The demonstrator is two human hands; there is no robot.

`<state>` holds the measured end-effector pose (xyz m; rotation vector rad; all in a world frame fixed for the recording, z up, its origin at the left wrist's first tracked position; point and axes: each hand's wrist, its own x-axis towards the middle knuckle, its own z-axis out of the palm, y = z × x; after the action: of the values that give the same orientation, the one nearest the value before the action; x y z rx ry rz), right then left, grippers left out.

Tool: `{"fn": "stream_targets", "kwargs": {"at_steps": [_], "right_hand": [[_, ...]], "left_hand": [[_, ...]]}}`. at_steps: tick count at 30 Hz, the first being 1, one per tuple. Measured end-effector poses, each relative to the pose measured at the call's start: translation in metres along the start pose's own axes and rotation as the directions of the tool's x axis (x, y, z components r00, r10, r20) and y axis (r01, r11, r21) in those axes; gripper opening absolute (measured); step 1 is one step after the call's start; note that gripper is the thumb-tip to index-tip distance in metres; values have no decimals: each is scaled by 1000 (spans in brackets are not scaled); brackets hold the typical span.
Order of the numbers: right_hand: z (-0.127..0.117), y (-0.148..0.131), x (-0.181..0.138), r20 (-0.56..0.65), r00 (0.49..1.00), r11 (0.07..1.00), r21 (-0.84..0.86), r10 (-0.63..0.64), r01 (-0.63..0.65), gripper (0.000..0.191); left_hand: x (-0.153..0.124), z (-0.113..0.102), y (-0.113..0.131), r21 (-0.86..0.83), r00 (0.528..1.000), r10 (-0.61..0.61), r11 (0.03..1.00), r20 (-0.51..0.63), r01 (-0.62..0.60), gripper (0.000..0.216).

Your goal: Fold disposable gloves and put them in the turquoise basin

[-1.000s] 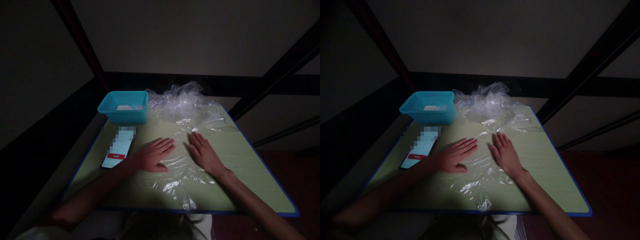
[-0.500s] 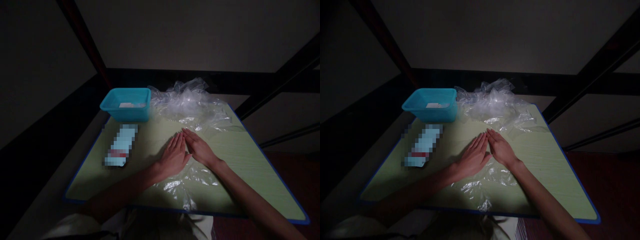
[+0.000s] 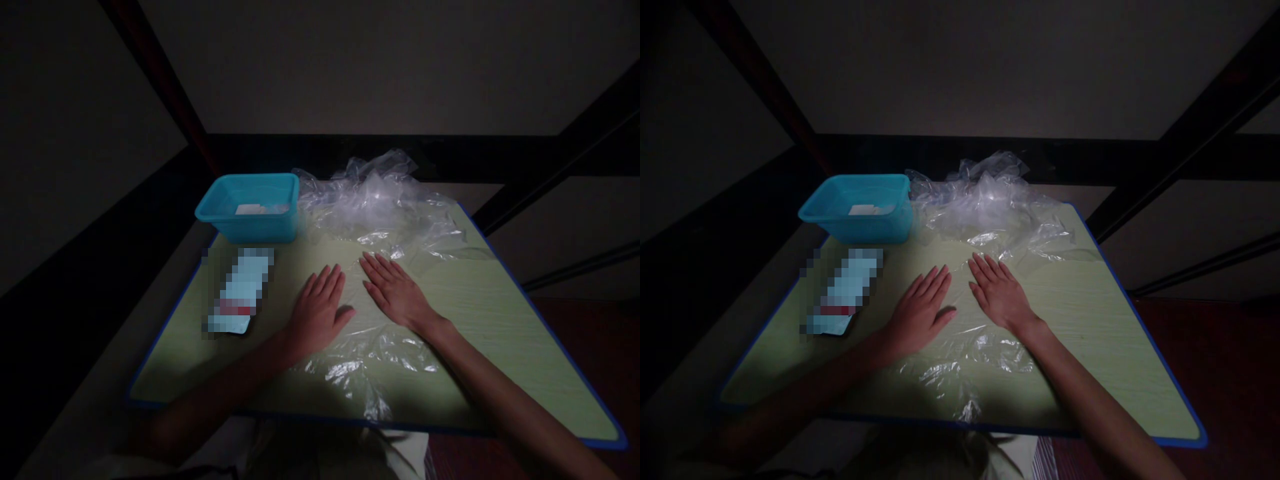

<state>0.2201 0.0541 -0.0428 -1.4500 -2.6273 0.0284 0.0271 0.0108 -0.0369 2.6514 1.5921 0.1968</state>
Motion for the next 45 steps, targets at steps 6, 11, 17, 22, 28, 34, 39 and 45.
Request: {"fn": "stream_targets", "kwargs": {"at_steps": [6,11,17,22,28,34,39,45], "right_hand": [[0,-4,-1,-21,996,995,-56,87,-88,52],[0,-8,0,-6,992,988,-82,129,-129,53],[-17,5,-2,92,994,986,145,64,-77,55],[-40,-7,-25,5,1000,928,373,-27,23,51],[-16,-43,-59,-66,998,967,255,-8,25,51],[3,-45,-70,-81,992,993,86,93,-86,53],[2,-43,-70,-79,992,994,62,98,-93,55],[-11,-44,-77,-77,995,984,170,71,-57,53]], "left_hand": [[-16,-3,-17,43,998,-66,997,-5,66,59],[-20,-2,-17,54,996,-87,995,-2,87,59],[-18,-5,-20,38,996,-92,995,3,92,62],[-22,-15,-7,30,999,-31,999,-18,32,62],[-29,-10,36,-7,989,147,989,15,-147,61],[-32,2,44,-46,984,178,983,26,-177,65],[-34,2,45,-75,991,133,988,19,-132,71],[-43,-10,32,-90,991,130,988,9,-129,69]]}}
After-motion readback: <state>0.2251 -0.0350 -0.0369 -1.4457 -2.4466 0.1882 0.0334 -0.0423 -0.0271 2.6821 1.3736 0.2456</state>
